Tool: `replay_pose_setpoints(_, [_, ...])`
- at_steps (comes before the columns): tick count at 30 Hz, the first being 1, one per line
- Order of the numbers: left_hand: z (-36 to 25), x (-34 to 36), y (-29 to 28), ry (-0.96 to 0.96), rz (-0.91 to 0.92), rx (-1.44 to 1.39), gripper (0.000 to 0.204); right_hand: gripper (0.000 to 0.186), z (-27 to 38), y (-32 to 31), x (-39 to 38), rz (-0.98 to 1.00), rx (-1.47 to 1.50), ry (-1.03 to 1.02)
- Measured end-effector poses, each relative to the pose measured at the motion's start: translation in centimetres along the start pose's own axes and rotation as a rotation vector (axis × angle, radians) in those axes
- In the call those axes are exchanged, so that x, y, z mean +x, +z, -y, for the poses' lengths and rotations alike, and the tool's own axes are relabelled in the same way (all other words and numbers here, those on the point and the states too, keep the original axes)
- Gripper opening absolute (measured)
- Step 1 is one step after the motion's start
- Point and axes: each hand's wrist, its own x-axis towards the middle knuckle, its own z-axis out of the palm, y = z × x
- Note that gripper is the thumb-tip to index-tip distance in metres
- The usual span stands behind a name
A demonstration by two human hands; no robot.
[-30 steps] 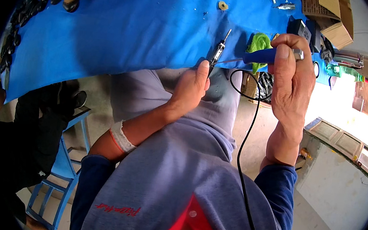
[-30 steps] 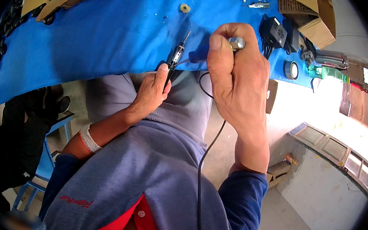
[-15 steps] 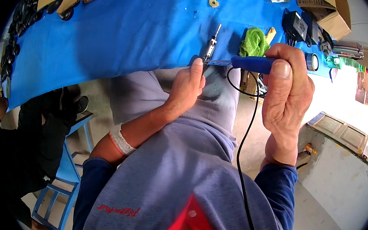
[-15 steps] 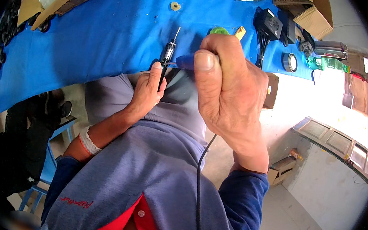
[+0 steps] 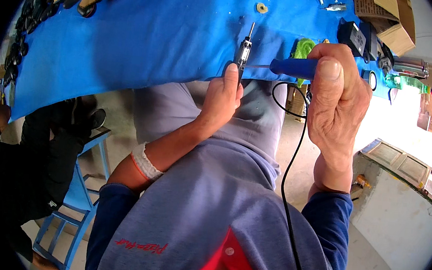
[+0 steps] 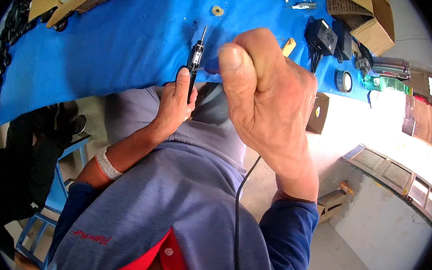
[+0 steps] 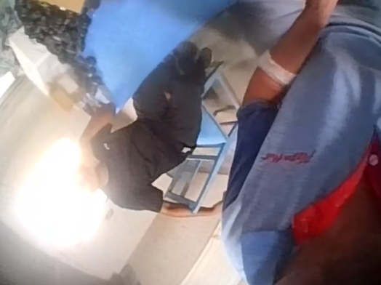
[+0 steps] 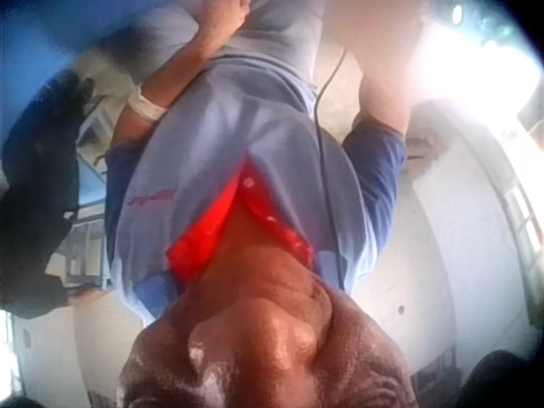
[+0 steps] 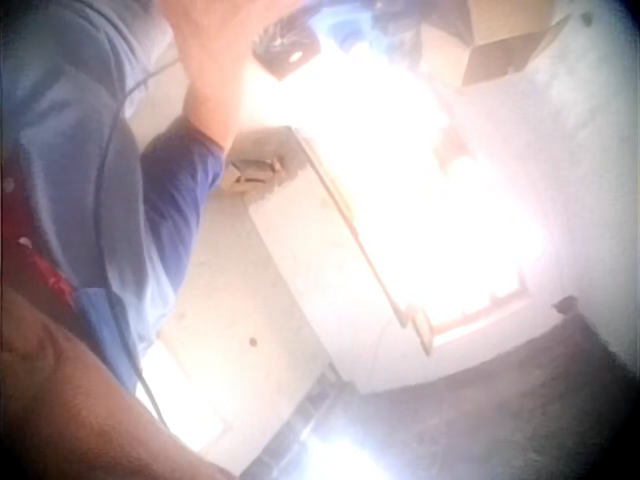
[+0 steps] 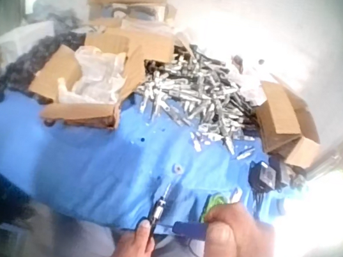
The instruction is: The person disassembles and cleans an electronic device component using a small screwdriver and a green cloth while sitting at a table.
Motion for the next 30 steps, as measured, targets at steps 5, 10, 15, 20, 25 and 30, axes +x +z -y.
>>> replay_pose_setpoints(5, [-0.1, 0.0, 0.2, 0.035, 0.0, 0.001, 0.068, 0.022, -0.1, 0.0, 0.0, 0.011, -0.036, -0.001])
replay_pose_setpoints(10, [0.0, 0.0, 0.3, 0.029, -0.018, 0.019, 0.068, 0.013, -0.2, -0.4, -0.1, 0.046, 0.014, 0.028])
replay_pose_setpoints(15, [-0.1, 0.0, 0.5, 0.02, -0.022, -0.007, 0.067, 0.023, 0.2, -1.3, -0.6, 0.129, 0.083, 0.186])
replay_pose_setpoints(20, [0.1, 0.2, 0.4, 0.033, -0.026, 0.02, 0.067, 0.02, -0.2, -1.5, -0.4, 0.142, 0.104, 0.138])
replay_pose_setpoints(25, [0.2, 0.2, 0.1, 0.049, 0.0, 0.028, 0.066, 0.01, 0.0, -0.9, -0.3, 0.093, 0.134, 0.151])
replay_pose_setpoints(30, [0.1, 0.1, 0.2, 0.027, -0.008, 0.023, 0.066, 0.012, -0.2, -1.3, -0.4, 0.094, 0.157, 0.145])
